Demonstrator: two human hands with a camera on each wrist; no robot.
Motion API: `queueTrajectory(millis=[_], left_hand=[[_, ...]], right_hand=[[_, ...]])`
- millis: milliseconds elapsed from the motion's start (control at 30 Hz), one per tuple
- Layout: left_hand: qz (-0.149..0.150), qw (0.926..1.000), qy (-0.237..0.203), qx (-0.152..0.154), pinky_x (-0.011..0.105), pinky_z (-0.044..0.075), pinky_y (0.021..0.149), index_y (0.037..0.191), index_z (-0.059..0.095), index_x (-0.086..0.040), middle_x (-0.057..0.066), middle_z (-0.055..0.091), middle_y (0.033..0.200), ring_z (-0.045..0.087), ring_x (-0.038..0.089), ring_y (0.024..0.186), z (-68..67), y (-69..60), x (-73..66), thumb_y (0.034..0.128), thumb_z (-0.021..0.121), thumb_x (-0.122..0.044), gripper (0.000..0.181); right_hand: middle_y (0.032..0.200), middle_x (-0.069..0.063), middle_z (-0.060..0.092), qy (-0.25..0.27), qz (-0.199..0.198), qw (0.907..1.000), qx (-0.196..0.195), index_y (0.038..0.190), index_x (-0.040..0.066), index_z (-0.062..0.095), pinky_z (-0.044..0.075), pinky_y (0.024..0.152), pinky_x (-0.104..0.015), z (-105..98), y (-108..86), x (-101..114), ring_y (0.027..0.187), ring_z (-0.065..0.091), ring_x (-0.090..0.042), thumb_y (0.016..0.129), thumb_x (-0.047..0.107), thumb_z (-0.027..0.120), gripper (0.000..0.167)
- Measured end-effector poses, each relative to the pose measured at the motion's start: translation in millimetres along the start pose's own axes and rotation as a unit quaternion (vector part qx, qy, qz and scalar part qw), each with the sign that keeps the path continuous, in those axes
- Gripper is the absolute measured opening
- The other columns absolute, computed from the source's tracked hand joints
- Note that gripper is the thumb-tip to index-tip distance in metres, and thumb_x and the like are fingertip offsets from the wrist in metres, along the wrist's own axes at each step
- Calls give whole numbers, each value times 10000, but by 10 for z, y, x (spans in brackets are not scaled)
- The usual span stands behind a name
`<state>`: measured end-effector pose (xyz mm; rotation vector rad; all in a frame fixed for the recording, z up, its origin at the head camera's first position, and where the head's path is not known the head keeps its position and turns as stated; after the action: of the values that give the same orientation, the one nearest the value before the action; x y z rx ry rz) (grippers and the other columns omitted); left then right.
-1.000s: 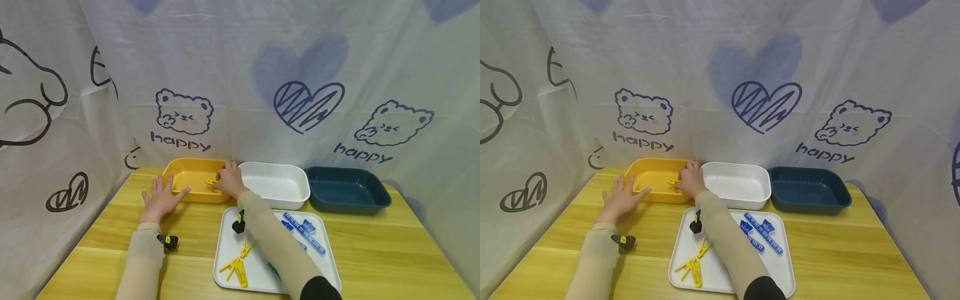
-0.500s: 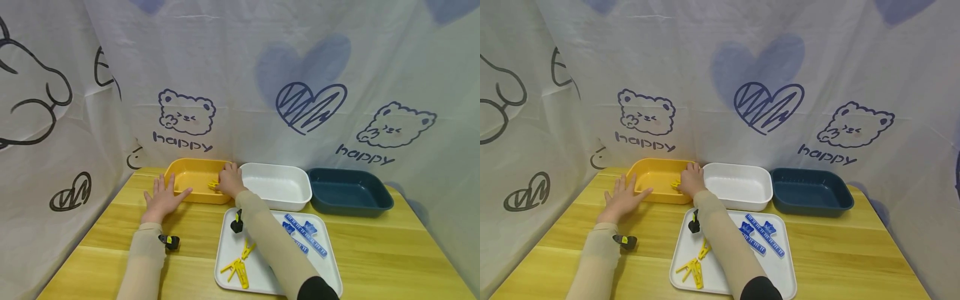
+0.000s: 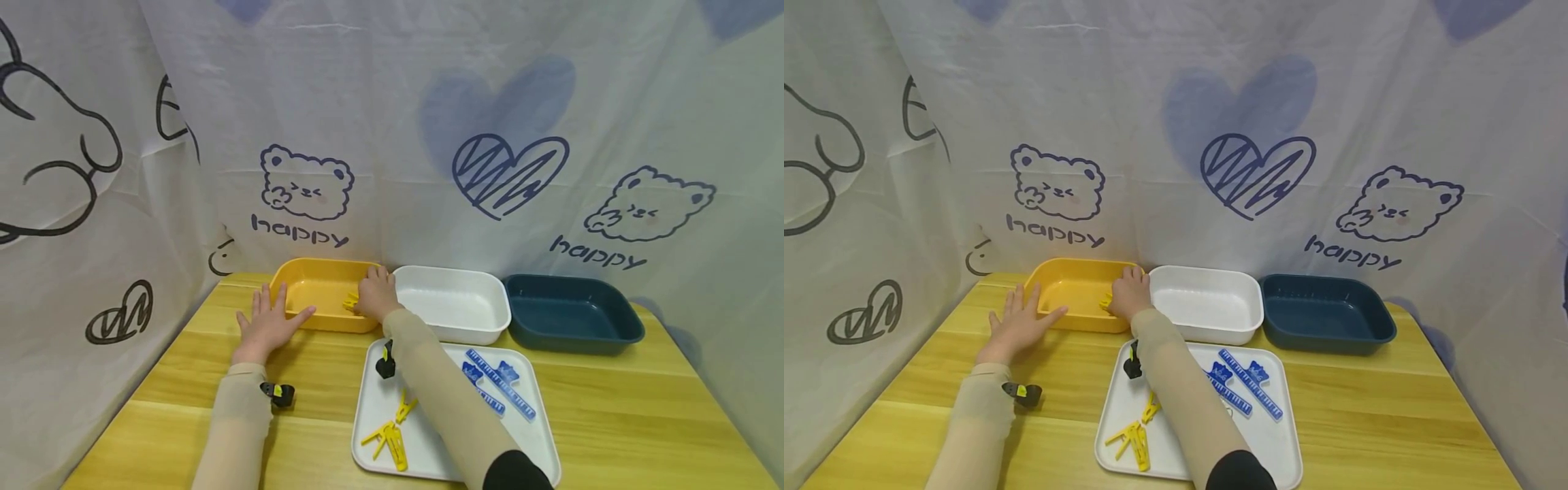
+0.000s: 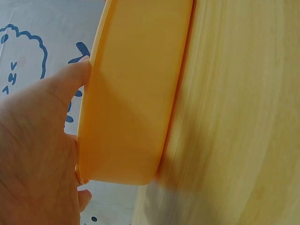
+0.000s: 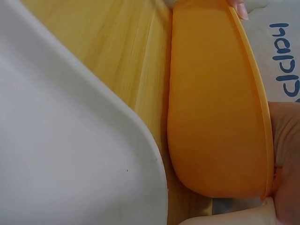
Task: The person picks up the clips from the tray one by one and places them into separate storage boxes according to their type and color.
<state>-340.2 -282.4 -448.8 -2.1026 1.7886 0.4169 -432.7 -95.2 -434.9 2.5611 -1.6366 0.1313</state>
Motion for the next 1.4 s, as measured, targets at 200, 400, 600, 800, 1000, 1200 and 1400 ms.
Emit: queueTrajectory(millis=[200,400,600,800,1000,1200,1400], left_hand=[[5,10000,-5,17,771,-101,1075,1576,-18,-119,257,-157,1606,-168,465,1475,3,21,-6,875,335,-792,1034],[4,10000,-21,25,768,-114,1073,1575,-27,-120,248,-178,1602,-171,464,1474,10,24,-19,875,335,-792,1036],[3,10000,-51,-11,767,-107,1078,1577,-9,-118,258,-143,1608,-157,464,1478,-4,5,-32,876,344,-788,1032],[12,10000,-44,4,769,-112,1073,1577,-15,-117,263,-146,1606,-164,466,1475,-3,11,-32,873,343,-792,1039],[3,10000,-48,-23,770,-106,1075,1578,-8,-120,257,-138,1610,-155,463,1479,17,20,-12,868,338,-799,1041],[-7,10000,-94,0,770,-114,1072,1578,-12,-120,251,-158,1607,-157,464,1478,24,17,2,874,342,-790,1034],[-19,10000,-78,-17,770,-107,1074,1578,-7,-121,253,-158,1606,-154,468,1477,6,19,11,880,349,-781,1025]], right_hand=[[1239,-59,508,-277,-10,9996,112,967,130,715,320,978,-414,3,16,-8,1217,360,-263,843,404,734,302],[1204,-54,513,-456,28,9986,254,1035,144,716,319,957,-409,19,30,-2,1176,365,-252,849,418,725,331],[1180,-46,518,-458,46,9985,293,1041,150,715,311,944,-403,38,42,-5,1146,365,-241,845,421,729,335],[1151,-42,520,-420,50,9986,316,1036,144,716,308,934,-392,43,43,-7,1131,365,-237,848,419,727,334],[1145,-45,515,-406,36,9986,334,1030,145,718,305,931,-391,36,36,-1,1124,363,-238,850,423,727,332],[1183,-58,524,-348,-37,9993,141,950,143,717,323,960,-399,8,17,15,1154,374,-250,838,423,742,302],[1130,-49,547,-249,-118,9995,-120,819,147,692,352,933,-384,-49,-2,28,1127,397,-245,868,389,713,248]])
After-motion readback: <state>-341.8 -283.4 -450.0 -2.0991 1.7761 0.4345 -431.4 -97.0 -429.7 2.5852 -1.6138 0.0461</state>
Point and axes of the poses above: each hand's wrist, its own y-axis towards the middle knuckle, its own z-axis out of the palm, x = y × z, the point moved 7 cm from there along y, towards the middle knuckle
